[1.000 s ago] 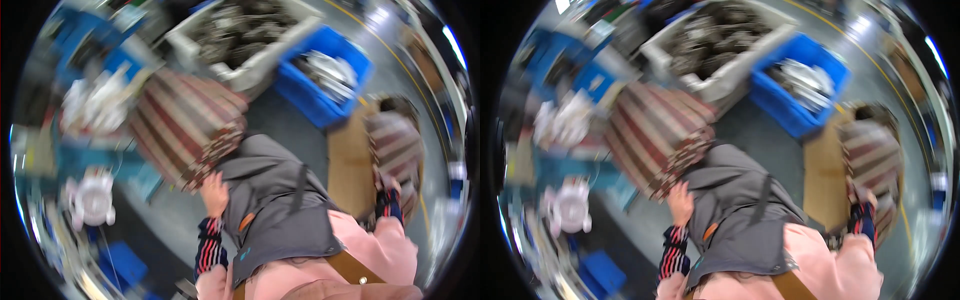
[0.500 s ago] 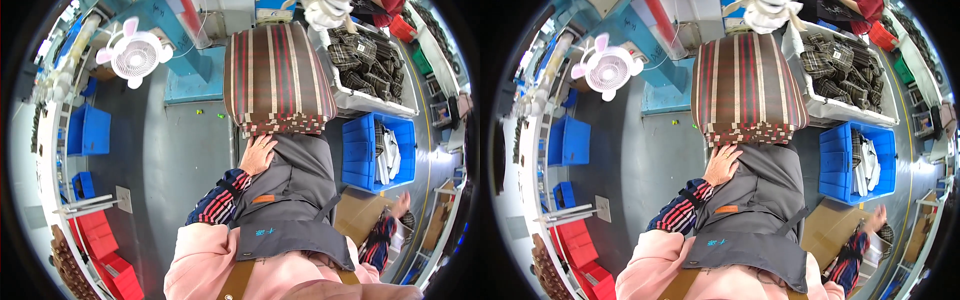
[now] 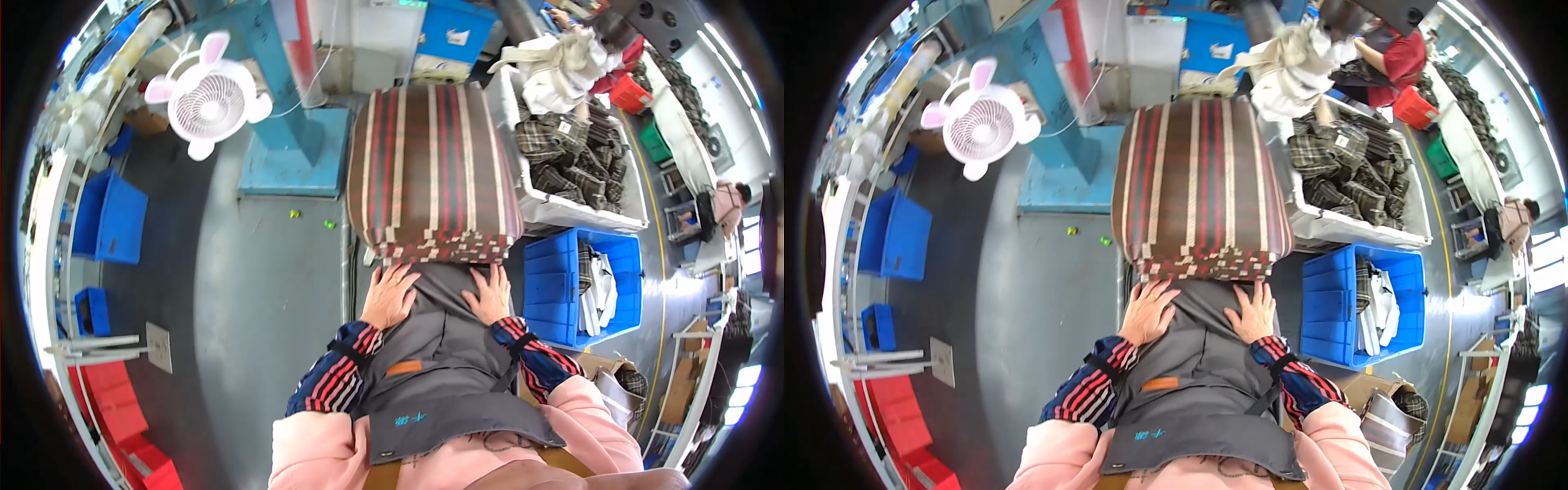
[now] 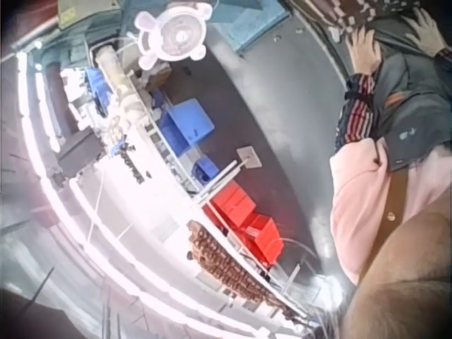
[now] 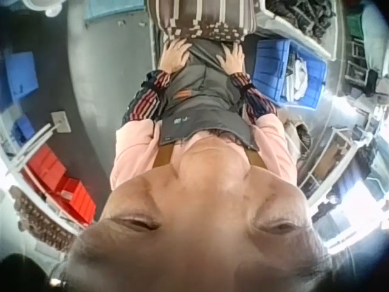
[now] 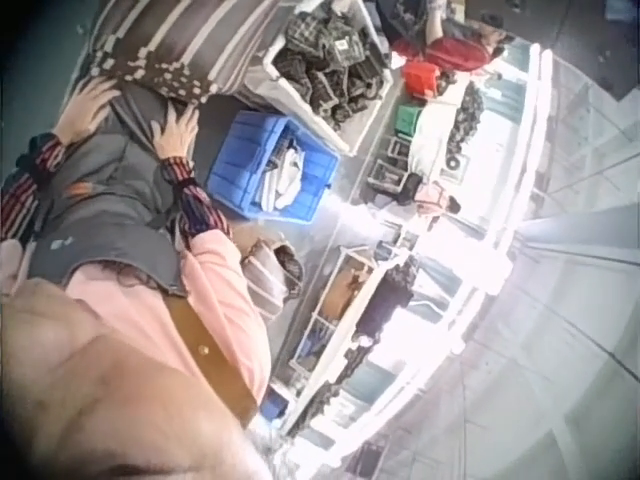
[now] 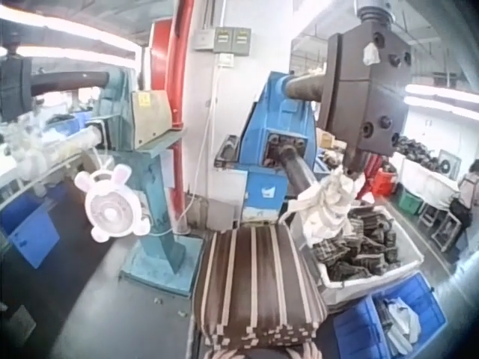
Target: Sewing pieces of patterned leather material using an industrial sewing machine.
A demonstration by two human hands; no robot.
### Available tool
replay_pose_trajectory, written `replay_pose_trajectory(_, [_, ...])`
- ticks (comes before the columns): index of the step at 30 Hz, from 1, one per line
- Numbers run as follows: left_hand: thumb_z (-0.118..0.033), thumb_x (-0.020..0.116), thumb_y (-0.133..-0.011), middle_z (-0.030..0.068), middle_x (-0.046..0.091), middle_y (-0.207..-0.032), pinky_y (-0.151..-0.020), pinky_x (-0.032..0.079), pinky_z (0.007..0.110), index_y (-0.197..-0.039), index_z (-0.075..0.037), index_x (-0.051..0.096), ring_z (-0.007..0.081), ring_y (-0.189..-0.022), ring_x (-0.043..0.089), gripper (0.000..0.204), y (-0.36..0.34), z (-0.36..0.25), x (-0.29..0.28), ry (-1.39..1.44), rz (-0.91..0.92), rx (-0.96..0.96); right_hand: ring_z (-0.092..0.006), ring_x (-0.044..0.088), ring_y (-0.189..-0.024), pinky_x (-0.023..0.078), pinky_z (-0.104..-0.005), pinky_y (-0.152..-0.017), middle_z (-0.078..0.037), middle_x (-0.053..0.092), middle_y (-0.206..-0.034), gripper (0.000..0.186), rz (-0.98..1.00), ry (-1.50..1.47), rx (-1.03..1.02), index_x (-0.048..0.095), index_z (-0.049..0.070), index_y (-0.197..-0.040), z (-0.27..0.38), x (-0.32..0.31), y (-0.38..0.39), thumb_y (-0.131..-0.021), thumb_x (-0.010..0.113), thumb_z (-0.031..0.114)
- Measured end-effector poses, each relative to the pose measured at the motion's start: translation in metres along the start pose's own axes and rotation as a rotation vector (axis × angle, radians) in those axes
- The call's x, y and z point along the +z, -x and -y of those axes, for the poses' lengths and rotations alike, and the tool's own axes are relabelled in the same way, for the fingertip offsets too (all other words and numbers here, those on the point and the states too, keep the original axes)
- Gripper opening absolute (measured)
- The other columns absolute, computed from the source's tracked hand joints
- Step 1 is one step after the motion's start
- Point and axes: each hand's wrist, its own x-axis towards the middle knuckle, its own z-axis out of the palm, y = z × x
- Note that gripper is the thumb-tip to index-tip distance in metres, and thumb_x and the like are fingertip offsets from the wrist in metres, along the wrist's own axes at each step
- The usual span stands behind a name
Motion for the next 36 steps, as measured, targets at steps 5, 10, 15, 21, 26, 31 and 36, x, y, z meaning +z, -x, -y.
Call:
replay_pose_trajectory(5, [-0.023, 0.051, -0.078, 0.0091, 0.046, -0.124, -0.098, 0.024, 0.049, -0.113, -0.014, 0.052, 0.0268, -0.119, 0.036, 0.036, -0.002, -0.002, -0.001, 0.024, 0.024, -0.018, -0.0429, 0.019, -0.125, 0.021, -0.0535, -0.098, -0.021, 0.020, -0.138, 0.056, -0.005, -0.015, 0.040, 0.045, 0.020, -0.124, 0.001, 0.002, 0.000, -0.074, 0.061, 0.038])
replay_pose_trajectory(10, [-0.024, 0.051, -0.079, 0.0085, 0.045, -0.124, -0.099, 0.024, 0.049, -0.114, -0.016, 0.052, 0.0268, -0.118, 0.036, 0.037, -0.001, -0.003, 0.001, -0.027, 0.021, -0.016, -0.0418, 0.022, -0.124, 0.022, -0.0504, -0.098, -0.020, 0.023, -0.138, 0.055, -0.053, -0.030, 0.037, 0.046, 0.019, -0.123, 0.001, 0.000, 0.000, -0.074, 0.061, 0.038])
replay_pose_trajectory(15, [-0.025, 0.051, -0.078, 0.0082, 0.045, -0.125, -0.098, 0.024, 0.049, -0.114, -0.016, 0.052, 0.0269, -0.119, 0.036, 0.037, -0.001, -0.005, 0.004, -0.044, 0.028, -0.013, -0.0404, 0.024, -0.123, 0.023, -0.0490, -0.098, -0.019, 0.027, -0.136, 0.061, -0.077, -0.088, 0.087, 0.043, 0.013, -0.124, -0.003, -0.001, 0.001, -0.073, 0.062, 0.039])
replay_pose_trajectory(21, [-0.025, 0.053, -0.078, 0.0076, 0.046, -0.124, -0.098, 0.024, 0.049, -0.113, -0.017, 0.052, 0.0261, -0.118, 0.036, 0.037, -0.003, -0.009, 0.002, -0.057, 0.020, -0.012, -0.0380, 0.025, -0.123, 0.022, -0.0481, -0.098, -0.017, 0.029, -0.135, 0.066, -0.087, -0.139, 0.136, 0.040, 0.008, -0.125, -0.006, -0.002, 0.000, -0.072, 0.062, 0.041])
replay_pose_trajectory(26, [-0.023, 0.053, -0.078, 0.0078, 0.045, -0.126, -0.098, 0.024, 0.048, -0.114, -0.017, 0.052, 0.0268, -0.118, 0.036, 0.036, -0.002, -0.012, 0.001, -0.077, 0.037, -0.012, -0.0378, 0.024, -0.123, 0.022, -0.0498, -0.098, -0.017, 0.028, -0.135, 0.065, -0.088, -0.151, 0.140, 0.040, 0.009, -0.124, -0.006, -0.003, -0.001, -0.072, 0.062, 0.040])
replay_pose_trajectory(31, [-0.024, 0.052, -0.079, 0.0077, 0.042, -0.128, -0.098, 0.023, 0.047, -0.117, -0.018, 0.050, 0.0275, -0.120, 0.034, 0.038, -0.006, -0.016, 0.003, -0.142, 0.091, -0.026, -0.0388, 0.024, -0.123, 0.020, -0.0517, -0.098, -0.018, 0.028, -0.135, 0.064, -0.090, -0.217, 0.136, 0.040, 0.007, -0.123, -0.012, -0.003, -0.001, -0.071, 0.063, 0.038])
replay_pose_trajectory(36, [-0.025, 0.050, -0.082, 0.0073, 0.043, -0.128, -0.098, 0.023, 0.048, -0.119, -0.017, 0.048, 0.0267, -0.121, 0.034, 0.038, -0.013, -0.025, 0.006, -0.223, 0.125, -0.001, -0.0390, 0.023, -0.124, 0.019, -0.0519, -0.099, -0.018, 0.027, -0.135, 0.065, -0.097, -0.276, 0.152, 0.039, 0.007, -0.123, -0.021, -0.007, -0.001, -0.070, 0.064, 0.037])
